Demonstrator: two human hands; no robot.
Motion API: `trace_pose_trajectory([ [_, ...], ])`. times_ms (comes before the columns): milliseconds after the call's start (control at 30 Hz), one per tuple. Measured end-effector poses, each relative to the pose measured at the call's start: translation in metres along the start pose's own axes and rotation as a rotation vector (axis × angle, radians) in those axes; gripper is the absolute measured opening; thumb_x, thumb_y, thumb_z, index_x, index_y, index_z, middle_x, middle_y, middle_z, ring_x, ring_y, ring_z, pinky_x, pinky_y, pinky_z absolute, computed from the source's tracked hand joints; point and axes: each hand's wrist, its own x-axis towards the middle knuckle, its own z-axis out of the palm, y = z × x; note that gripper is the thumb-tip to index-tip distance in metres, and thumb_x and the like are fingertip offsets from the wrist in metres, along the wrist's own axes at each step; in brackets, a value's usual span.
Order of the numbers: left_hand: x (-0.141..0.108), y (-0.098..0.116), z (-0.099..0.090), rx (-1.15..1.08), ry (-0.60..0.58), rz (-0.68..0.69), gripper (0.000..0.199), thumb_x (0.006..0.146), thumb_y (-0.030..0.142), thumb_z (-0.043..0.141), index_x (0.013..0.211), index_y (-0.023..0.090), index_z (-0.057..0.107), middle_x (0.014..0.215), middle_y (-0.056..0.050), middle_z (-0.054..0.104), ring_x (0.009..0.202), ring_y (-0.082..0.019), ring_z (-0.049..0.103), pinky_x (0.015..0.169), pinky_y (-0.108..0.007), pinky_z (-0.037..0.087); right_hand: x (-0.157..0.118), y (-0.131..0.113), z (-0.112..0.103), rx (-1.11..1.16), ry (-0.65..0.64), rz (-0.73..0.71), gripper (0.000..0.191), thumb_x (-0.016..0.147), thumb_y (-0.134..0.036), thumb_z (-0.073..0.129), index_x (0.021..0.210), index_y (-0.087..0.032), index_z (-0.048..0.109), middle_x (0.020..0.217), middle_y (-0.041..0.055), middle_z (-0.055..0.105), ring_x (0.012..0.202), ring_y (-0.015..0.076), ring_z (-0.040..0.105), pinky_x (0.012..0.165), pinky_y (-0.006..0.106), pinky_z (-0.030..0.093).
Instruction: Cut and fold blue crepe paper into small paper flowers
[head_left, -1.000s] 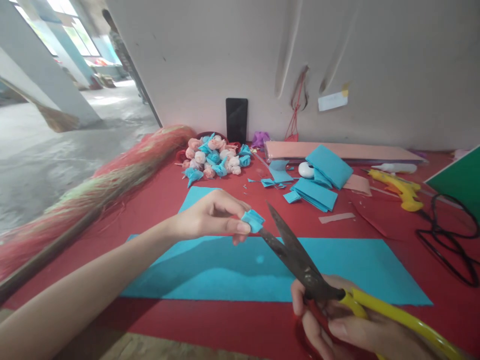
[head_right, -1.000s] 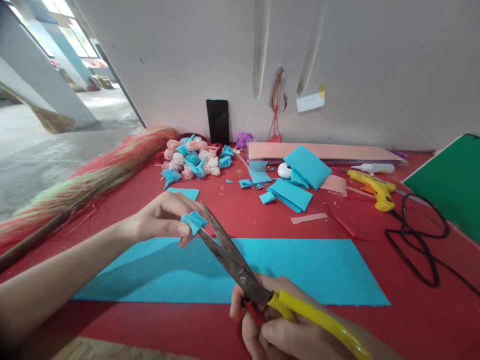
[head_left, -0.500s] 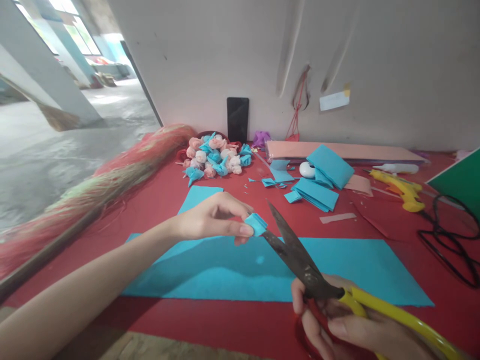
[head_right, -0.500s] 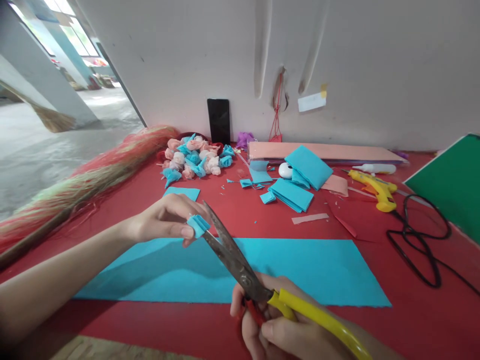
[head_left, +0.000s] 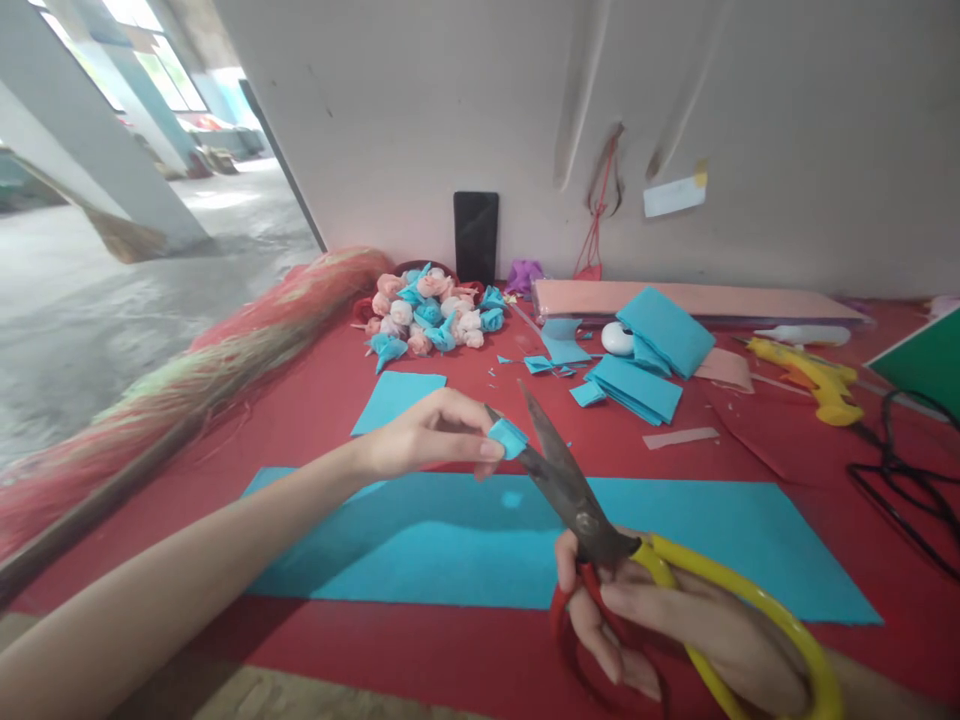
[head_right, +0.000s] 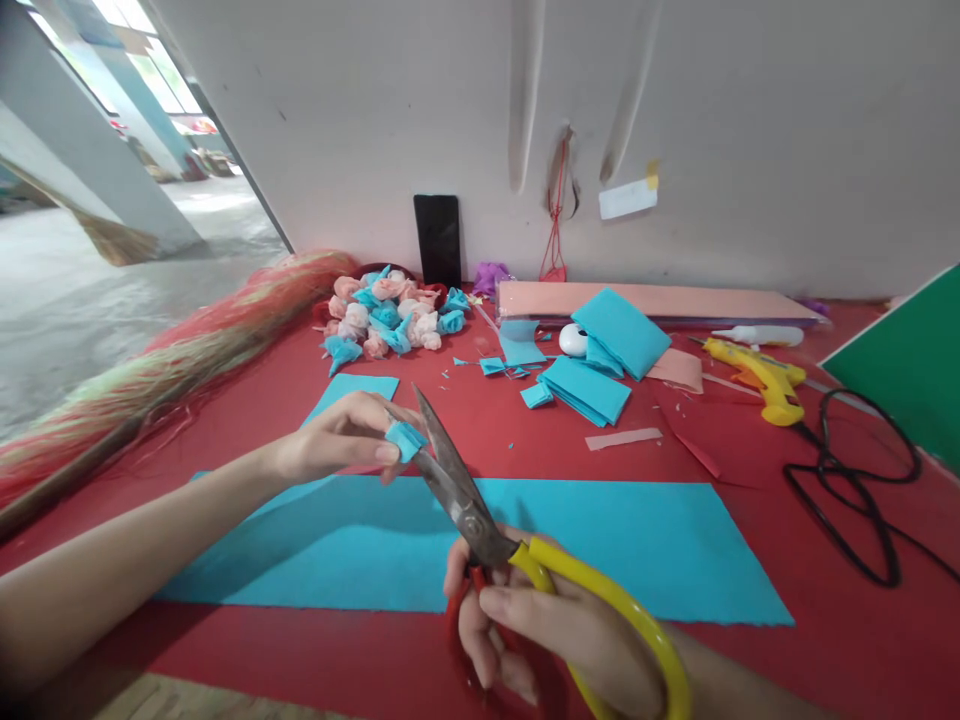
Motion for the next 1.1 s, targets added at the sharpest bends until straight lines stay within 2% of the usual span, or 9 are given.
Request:
trace_pose_trajectory([
  [100, 0.002, -0.010, -0.002, -0.083, -0.071, -0.066, 0.033, 0.075, 0.039, 0.066, 0.057, 0.012, 0.065, 0.061, -0.006, 0.063, 0.060, -0.015, 0.055, 0.062, -0.028, 0.042, 0.006, -0.001, -0.006, -0.001, -0.014, 0.028, 0.040, 0.084, -0.055, 0.051, 0.094, -0.017, 0.048, 0.058, -0.0029, 0.051, 0.039, 0.0032, 0.037, 0.038, 0.011, 0.032],
  [367, 0.004, -0.030, 0.013, -0.218, -0.026, -0.154, 0.032, 0.075, 0.040, 0.066, 0.059, 0.012, 0.063, 0.053, -0.002, 0.058, 0.053, -0.012, 0.052, 0.057, -0.025, 0.041, -0.002, 0.025, -0.025, 0.090, 0.035, 0.151, 0.031, 0.087, -0.051, 0.047, 0.088, -0.020, 0.049, 0.049, -0.0054, 0.051, 0.030, 0.0028, 0.033, 0.031, 0.009, 0.026],
  [533, 0.005, -0.037, 0.016, -0.242, -0.029, -0.139, 0.033, 0.076, 0.038, 0.065, 0.057, 0.011, 0.062, 0.052, -0.002, 0.057, 0.054, -0.012, 0.052, 0.057, -0.026, 0.039, -0.002, 0.026, -0.027, 0.084, 0.038, 0.223, 0.034, 0.086, -0.052, 0.047, 0.088, -0.019, 0.049, 0.048, -0.0047, 0.053, 0.028, 0.0038, 0.033, 0.028, 0.010, 0.028],
  [733, 0.003, -0.037, 0.018, -0.216, -0.068, -0.099, 0.031, 0.078, 0.038, 0.063, 0.061, 0.012, 0.062, 0.053, -0.001, 0.056, 0.052, -0.011, 0.051, 0.055, -0.025, 0.038, -0.003, 0.012, -0.019, 0.017, 0.090, 0.203, 0.035, 0.086, -0.051, 0.049, 0.083, -0.017, 0.047, 0.040, -0.0076, 0.045, 0.028, 0.0029, 0.030, 0.028, 0.008, 0.026],
  [867, 0.002, -0.024, 0.019, -0.144, -0.100, -0.069, 0.032, 0.081, 0.037, 0.060, 0.061, 0.012, 0.062, 0.057, -0.003, 0.058, 0.056, -0.012, 0.052, 0.056, -0.025, 0.040, -0.006, 0.008, -0.012, -0.011, 0.115, 0.124, 0.039, 0.084, -0.055, 0.051, 0.081, -0.017, 0.045, 0.040, -0.0083, 0.042, 0.030, 0.0021, 0.028, 0.030, 0.008, 0.023],
  [967, 0.003, -0.003, 0.018, 0.020, -0.070, 0.072, 0.025, 0.081, 0.028, 0.061, 0.063, 0.012, 0.064, 0.061, -0.005, 0.059, 0.063, -0.014, 0.052, 0.062, -0.027, 0.041, -0.008, 0.002, -0.007, -0.015, 0.136, 0.059, 0.038, 0.085, -0.057, 0.048, 0.085, -0.019, 0.043, 0.044, -0.0077, 0.045, 0.030, 0.0024, 0.028, 0.030, 0.009, 0.023],
  [1033, 0.002, 0.014, 0.016, 0.327, -0.016, 0.379, 0.022, 0.084, 0.022, 0.056, 0.067, 0.012, 0.064, 0.059, -0.006, 0.060, 0.063, -0.016, 0.053, 0.063, -0.029, 0.043, -0.007, -0.004, -0.005, -0.051, 0.145, -0.007, 0.037, 0.085, -0.055, 0.050, 0.087, -0.019, 0.043, 0.051, -0.0059, 0.049, 0.035, 0.0033, 0.036, 0.034, 0.011, 0.029],
  [1100, 0.000, 0.028, 0.014, 0.611, 0.013, 0.639, 0.018, 0.087, 0.017, 0.049, 0.078, 0.010, 0.064, 0.067, -0.011, 0.065, 0.067, -0.018, 0.056, 0.067, -0.033, 0.046, -0.004, -0.012, -0.007, -0.151, 0.184, -0.098, 0.033, 0.084, -0.052, 0.053, 0.091, -0.021, 0.046, 0.061, -0.0034, 0.053, 0.045, 0.0055, 0.044, 0.043, 0.015, 0.039],
])
